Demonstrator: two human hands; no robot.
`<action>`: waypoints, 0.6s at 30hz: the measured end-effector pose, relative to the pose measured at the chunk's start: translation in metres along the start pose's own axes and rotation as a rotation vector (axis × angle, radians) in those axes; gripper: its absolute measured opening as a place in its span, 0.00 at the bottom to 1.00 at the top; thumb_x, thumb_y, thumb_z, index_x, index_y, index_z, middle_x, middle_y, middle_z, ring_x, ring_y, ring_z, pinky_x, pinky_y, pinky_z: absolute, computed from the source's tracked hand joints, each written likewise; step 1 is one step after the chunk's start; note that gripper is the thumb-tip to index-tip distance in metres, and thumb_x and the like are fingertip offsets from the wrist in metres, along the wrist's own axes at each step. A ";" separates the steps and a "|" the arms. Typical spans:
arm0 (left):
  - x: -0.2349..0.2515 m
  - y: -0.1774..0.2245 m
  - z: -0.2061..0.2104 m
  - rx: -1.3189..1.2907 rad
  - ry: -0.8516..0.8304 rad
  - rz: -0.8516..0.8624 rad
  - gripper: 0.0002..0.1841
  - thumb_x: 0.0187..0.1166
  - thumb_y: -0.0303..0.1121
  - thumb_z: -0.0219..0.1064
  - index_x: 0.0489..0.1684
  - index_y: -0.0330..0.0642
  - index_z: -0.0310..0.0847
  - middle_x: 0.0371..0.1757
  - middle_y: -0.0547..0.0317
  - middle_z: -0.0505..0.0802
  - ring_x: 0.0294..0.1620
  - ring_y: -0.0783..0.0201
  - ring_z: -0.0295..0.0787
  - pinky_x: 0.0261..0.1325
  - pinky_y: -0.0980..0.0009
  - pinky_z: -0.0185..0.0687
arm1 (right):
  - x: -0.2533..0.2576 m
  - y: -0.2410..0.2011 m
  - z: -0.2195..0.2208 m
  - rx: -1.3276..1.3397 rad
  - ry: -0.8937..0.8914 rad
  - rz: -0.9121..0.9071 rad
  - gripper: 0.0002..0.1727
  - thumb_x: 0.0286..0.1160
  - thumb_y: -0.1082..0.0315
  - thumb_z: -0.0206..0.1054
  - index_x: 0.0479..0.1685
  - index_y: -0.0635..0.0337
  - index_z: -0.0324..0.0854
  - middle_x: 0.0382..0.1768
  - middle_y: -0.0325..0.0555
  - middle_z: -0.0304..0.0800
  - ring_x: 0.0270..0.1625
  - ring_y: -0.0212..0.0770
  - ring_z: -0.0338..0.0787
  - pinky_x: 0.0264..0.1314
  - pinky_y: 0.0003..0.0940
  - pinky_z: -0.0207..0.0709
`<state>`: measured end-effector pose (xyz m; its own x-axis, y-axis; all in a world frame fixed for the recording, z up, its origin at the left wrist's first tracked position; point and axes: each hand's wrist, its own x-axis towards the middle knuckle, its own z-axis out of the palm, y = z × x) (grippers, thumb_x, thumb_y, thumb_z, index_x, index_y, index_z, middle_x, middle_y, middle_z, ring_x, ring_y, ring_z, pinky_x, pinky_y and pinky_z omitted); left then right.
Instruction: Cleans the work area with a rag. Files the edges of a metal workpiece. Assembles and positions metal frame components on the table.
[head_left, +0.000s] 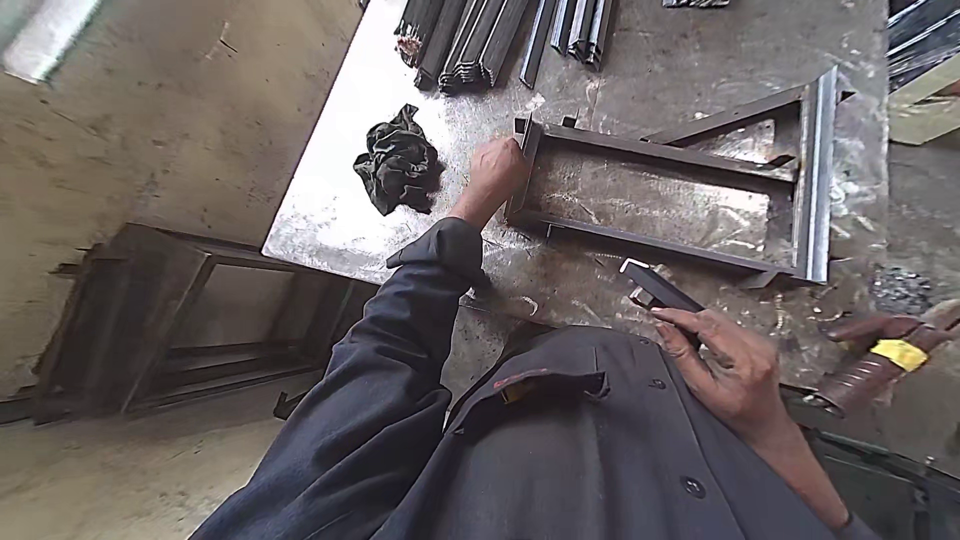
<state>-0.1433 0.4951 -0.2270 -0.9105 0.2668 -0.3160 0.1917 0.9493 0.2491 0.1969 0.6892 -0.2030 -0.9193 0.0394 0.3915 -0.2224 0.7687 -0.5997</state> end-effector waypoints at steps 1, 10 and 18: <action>-0.001 0.001 0.000 -0.007 -0.003 -0.011 0.21 0.83 0.46 0.58 0.39 0.34 0.87 0.53 0.36 0.93 0.62 0.37 0.89 0.57 0.32 0.81 | 0.000 -0.001 0.001 0.005 -0.002 0.004 0.16 0.86 0.59 0.64 0.54 0.59 0.93 0.38 0.49 0.95 0.39 0.33 0.90 0.45 0.24 0.81; 0.003 0.005 -0.002 -0.006 -0.019 -0.043 0.21 0.83 0.47 0.59 0.41 0.34 0.88 0.54 0.36 0.93 0.63 0.37 0.89 0.57 0.32 0.81 | 0.015 -0.005 0.011 0.004 -0.036 0.004 0.16 0.86 0.58 0.64 0.54 0.57 0.92 0.37 0.48 0.94 0.39 0.33 0.89 0.44 0.24 0.81; 0.001 0.004 -0.008 -0.010 -0.040 -0.036 0.22 0.82 0.48 0.60 0.38 0.35 0.88 0.53 0.37 0.93 0.62 0.38 0.89 0.56 0.33 0.81 | 0.076 0.034 0.035 -0.485 -0.251 0.061 0.27 0.82 0.51 0.66 0.74 0.58 0.81 0.68 0.57 0.86 0.70 0.59 0.86 0.71 0.58 0.77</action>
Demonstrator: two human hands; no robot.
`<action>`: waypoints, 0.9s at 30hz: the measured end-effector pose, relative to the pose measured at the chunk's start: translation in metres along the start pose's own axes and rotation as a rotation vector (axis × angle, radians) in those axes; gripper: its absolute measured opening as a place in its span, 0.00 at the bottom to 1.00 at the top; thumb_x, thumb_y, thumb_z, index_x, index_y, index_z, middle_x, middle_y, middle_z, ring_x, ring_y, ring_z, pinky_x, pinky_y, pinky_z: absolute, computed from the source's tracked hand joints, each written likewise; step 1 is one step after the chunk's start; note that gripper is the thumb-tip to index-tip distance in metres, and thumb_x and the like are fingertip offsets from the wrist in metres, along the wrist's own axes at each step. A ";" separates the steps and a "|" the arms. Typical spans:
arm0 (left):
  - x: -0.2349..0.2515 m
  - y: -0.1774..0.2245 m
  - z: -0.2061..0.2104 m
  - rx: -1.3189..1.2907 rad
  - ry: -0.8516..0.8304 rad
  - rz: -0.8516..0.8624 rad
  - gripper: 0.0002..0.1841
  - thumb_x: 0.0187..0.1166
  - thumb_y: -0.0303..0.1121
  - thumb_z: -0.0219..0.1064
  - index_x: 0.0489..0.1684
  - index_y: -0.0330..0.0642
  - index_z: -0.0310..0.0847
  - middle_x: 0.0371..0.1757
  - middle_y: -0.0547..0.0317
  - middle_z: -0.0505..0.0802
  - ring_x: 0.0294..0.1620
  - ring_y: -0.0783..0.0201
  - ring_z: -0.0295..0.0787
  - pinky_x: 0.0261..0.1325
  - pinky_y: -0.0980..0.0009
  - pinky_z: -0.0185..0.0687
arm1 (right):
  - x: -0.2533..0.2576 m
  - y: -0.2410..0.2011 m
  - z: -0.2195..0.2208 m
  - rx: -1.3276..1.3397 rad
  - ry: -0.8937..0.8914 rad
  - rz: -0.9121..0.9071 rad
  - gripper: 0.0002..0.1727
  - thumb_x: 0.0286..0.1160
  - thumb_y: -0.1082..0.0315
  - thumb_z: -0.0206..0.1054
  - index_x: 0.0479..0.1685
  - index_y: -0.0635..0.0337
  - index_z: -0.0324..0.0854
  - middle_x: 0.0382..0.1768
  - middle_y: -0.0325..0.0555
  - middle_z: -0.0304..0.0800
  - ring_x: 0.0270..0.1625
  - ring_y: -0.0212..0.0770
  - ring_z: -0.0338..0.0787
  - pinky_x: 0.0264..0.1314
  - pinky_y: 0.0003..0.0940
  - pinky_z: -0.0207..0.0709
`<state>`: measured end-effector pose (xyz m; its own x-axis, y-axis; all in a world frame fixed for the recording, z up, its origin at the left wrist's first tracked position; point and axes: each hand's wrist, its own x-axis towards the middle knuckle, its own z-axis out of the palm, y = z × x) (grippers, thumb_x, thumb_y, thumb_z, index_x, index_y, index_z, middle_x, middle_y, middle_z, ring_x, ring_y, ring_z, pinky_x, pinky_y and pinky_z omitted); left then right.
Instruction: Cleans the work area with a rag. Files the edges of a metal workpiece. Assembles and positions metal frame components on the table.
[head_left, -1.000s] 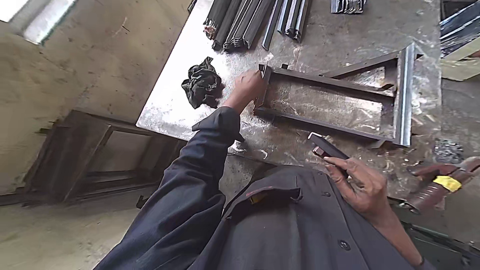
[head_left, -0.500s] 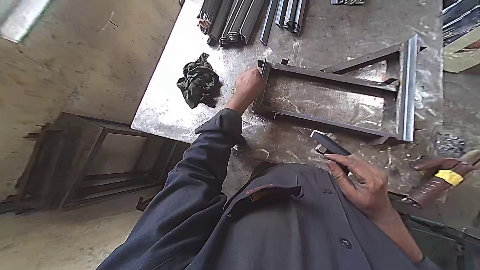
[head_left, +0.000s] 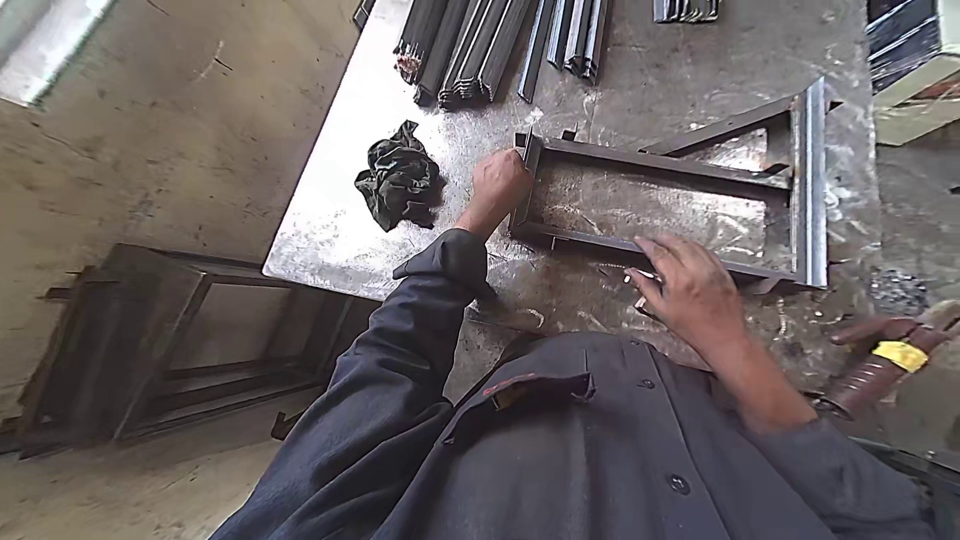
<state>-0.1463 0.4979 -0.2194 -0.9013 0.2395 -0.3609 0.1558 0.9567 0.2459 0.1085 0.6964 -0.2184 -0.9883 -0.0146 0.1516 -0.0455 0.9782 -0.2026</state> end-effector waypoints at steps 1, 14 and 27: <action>0.000 0.000 -0.001 -0.001 0.001 0.002 0.22 0.81 0.48 0.60 0.37 0.35 0.88 0.53 0.37 0.93 0.62 0.38 0.89 0.55 0.33 0.81 | 0.010 0.007 0.005 0.002 -0.078 0.039 0.30 0.82 0.50 0.67 0.78 0.58 0.78 0.73 0.57 0.84 0.74 0.58 0.84 0.77 0.58 0.73; 0.004 -0.004 0.005 0.014 0.000 0.047 0.21 0.83 0.47 0.57 0.40 0.36 0.88 0.53 0.38 0.93 0.61 0.38 0.90 0.55 0.33 0.82 | 0.036 0.013 0.037 0.030 -0.183 0.033 0.13 0.84 0.67 0.65 0.61 0.52 0.90 0.65 0.49 0.91 0.65 0.54 0.90 0.64 0.57 0.83; 0.102 -0.056 -0.091 -0.022 0.281 -0.037 0.17 0.81 0.36 0.61 0.45 0.27 0.87 0.59 0.28 0.90 0.67 0.30 0.86 0.63 0.29 0.79 | -0.017 0.026 0.028 0.175 0.135 0.087 0.20 0.81 0.52 0.64 0.62 0.51 0.91 0.63 0.50 0.91 0.65 0.50 0.91 0.69 0.47 0.83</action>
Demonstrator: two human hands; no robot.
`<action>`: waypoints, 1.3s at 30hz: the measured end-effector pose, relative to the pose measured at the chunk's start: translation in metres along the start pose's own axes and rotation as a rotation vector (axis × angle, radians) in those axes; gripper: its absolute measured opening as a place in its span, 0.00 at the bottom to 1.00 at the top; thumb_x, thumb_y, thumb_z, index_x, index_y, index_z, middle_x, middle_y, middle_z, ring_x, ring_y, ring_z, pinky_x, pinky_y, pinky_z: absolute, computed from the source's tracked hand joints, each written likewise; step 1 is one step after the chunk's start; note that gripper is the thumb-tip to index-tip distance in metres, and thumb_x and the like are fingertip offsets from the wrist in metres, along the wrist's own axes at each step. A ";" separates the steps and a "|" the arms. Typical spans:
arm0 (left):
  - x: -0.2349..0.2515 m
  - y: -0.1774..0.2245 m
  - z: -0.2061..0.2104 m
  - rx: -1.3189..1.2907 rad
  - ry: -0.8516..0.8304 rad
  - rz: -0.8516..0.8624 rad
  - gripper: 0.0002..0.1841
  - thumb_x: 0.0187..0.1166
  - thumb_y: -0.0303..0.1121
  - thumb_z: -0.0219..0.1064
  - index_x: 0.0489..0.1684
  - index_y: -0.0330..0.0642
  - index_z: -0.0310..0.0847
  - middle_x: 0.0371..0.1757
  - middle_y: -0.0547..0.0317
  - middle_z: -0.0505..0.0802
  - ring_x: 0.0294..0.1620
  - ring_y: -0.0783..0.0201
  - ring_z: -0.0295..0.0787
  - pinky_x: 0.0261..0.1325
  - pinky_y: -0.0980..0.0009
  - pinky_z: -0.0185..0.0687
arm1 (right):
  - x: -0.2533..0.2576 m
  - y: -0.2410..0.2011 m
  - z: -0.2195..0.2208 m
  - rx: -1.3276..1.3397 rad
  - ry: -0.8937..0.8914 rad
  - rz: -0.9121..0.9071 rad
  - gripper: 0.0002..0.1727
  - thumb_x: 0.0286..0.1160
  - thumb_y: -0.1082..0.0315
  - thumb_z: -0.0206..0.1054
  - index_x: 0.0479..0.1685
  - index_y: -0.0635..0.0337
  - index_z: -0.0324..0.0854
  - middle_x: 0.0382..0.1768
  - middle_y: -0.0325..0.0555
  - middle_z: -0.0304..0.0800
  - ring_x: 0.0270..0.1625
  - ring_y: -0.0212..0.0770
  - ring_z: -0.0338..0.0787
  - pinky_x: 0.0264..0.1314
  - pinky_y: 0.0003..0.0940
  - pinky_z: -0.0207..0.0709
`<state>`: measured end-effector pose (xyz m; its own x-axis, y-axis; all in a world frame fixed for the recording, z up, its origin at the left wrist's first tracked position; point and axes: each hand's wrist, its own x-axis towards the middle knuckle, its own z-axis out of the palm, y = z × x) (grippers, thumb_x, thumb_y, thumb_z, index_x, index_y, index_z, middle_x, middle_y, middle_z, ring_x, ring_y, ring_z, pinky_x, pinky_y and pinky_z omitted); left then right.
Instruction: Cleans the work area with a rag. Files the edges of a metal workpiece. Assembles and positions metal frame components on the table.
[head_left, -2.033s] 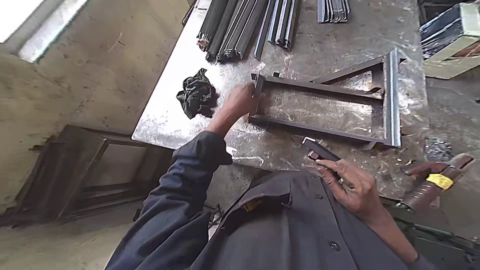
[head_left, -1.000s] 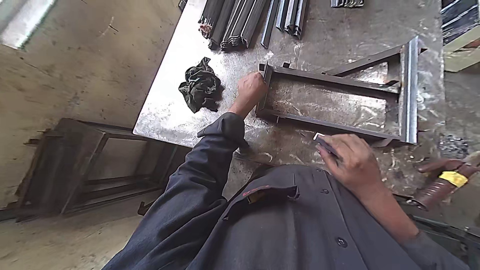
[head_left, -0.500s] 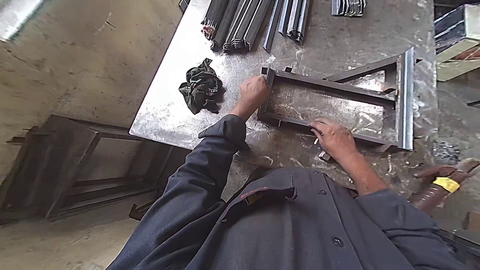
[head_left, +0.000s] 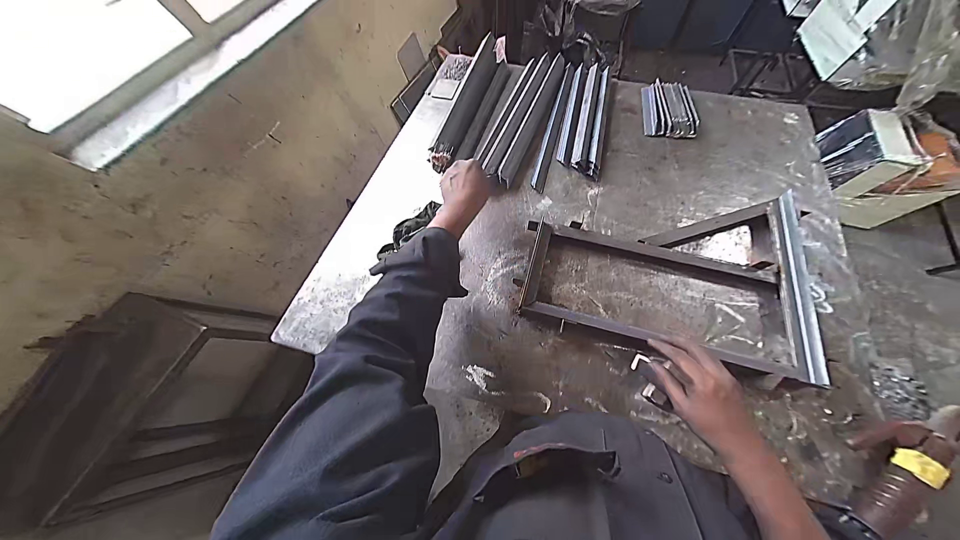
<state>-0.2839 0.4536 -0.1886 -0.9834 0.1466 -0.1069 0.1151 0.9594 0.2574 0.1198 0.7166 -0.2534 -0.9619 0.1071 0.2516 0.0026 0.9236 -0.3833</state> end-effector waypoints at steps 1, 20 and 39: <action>0.017 -0.004 -0.001 0.035 0.006 -0.005 0.15 0.78 0.32 0.64 0.46 0.25 0.86 0.60 0.26 0.89 0.67 0.29 0.85 0.63 0.29 0.79 | -0.011 -0.001 -0.004 0.022 0.042 0.029 0.20 0.81 0.53 0.64 0.59 0.53 0.92 0.60 0.49 0.93 0.63 0.48 0.92 0.67 0.44 0.85; 0.142 0.010 0.016 0.284 -0.074 -0.082 0.14 0.75 0.31 0.69 0.47 0.24 0.85 0.60 0.26 0.89 0.65 0.30 0.87 0.56 0.32 0.83 | -0.048 -0.026 -0.008 -0.108 -0.008 0.182 0.15 0.82 0.58 0.65 0.53 0.56 0.94 0.46 0.49 0.98 0.50 0.46 0.97 0.55 0.39 0.88; -0.115 0.099 -0.002 -0.956 -0.052 0.309 0.15 0.85 0.35 0.62 0.63 0.38 0.85 0.47 0.49 0.95 0.46 0.57 0.93 0.53 0.51 0.90 | 0.146 -0.003 -0.074 0.925 -0.097 0.395 0.29 0.94 0.49 0.45 0.74 0.62 0.75 0.54 0.48 0.94 0.55 0.44 0.95 0.61 0.44 0.90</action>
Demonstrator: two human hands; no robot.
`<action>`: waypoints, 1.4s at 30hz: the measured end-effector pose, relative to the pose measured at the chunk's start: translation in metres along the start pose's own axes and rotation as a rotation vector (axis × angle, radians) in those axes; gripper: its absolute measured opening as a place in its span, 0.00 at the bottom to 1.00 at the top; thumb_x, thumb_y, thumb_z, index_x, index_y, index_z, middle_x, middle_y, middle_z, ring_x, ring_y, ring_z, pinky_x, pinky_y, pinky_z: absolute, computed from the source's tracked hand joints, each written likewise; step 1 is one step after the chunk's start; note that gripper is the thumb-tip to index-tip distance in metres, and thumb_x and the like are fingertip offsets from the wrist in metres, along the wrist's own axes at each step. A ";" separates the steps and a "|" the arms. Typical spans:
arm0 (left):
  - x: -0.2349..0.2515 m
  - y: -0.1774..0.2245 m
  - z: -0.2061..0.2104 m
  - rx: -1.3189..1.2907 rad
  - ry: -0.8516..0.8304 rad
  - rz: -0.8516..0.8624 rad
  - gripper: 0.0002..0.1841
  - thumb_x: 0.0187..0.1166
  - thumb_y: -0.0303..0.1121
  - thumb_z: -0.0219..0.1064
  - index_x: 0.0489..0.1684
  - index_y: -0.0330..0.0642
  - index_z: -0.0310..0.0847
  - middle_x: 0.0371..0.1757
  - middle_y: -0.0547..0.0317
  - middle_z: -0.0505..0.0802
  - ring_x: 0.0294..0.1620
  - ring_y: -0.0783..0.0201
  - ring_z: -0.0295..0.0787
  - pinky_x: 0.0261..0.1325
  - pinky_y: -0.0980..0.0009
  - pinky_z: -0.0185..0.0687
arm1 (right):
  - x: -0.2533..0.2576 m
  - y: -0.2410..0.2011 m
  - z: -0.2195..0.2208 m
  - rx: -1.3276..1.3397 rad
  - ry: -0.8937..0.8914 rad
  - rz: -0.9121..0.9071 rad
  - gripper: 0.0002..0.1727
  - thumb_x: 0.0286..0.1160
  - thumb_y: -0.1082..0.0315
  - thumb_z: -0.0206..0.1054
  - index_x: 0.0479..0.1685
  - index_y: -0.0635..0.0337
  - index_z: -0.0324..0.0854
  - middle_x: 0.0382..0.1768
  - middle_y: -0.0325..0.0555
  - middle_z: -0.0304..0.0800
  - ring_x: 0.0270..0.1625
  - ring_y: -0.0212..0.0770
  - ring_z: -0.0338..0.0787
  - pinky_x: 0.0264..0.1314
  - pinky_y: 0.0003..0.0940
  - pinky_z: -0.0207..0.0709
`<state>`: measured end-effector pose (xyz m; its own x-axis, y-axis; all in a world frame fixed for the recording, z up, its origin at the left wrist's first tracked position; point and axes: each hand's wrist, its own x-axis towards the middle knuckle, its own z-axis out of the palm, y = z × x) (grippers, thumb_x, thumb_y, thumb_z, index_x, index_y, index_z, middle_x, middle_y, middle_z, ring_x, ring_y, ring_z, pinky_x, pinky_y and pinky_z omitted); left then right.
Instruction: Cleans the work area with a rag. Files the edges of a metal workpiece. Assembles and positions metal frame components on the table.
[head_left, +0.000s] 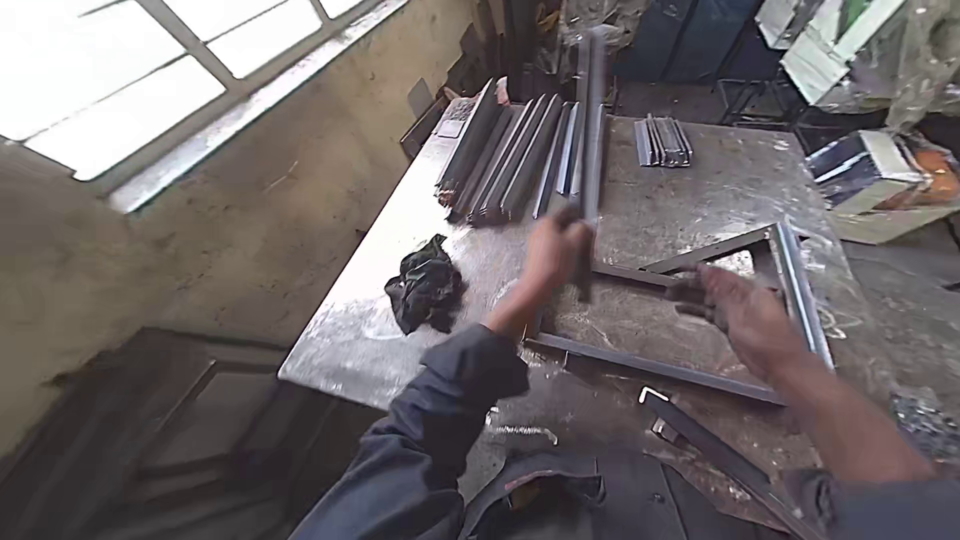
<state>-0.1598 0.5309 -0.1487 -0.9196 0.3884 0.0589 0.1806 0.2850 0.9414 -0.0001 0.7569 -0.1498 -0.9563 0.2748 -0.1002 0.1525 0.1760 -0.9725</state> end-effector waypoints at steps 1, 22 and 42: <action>-0.031 0.015 0.024 -0.015 -0.095 0.025 0.17 0.90 0.41 0.60 0.64 0.40 0.85 0.49 0.49 0.95 0.46 0.57 0.93 0.54 0.51 0.91 | 0.018 -0.013 -0.004 0.115 -0.052 0.095 0.34 0.93 0.41 0.38 0.81 0.56 0.69 0.58 0.46 0.92 0.58 0.44 0.94 0.63 0.45 0.89; -0.044 -0.079 0.016 0.700 0.035 -0.574 0.18 0.80 0.45 0.65 0.36 0.38 0.90 0.46 0.38 0.94 0.56 0.37 0.91 0.54 0.30 0.81 | 0.075 0.069 -0.061 -0.972 -0.171 -0.165 0.29 0.71 0.56 0.79 0.73 0.48 0.82 0.62 0.56 0.91 0.65 0.63 0.89 0.65 0.74 0.75; -0.041 -0.086 0.011 0.630 0.039 -0.549 0.18 0.78 0.46 0.67 0.27 0.41 0.89 0.35 0.44 0.93 0.44 0.43 0.92 0.47 0.33 0.82 | 0.100 0.093 -0.035 -1.152 -0.214 -0.222 0.29 0.77 0.56 0.74 0.80 0.44 0.79 0.65 0.54 0.90 0.66 0.64 0.88 0.62 0.72 0.77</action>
<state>-0.1334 0.5004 -0.2359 -0.9430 0.0240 -0.3318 -0.1463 0.8658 0.4784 -0.0726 0.8335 -0.2434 -0.9955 -0.0129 -0.0936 0.0084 0.9748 -0.2230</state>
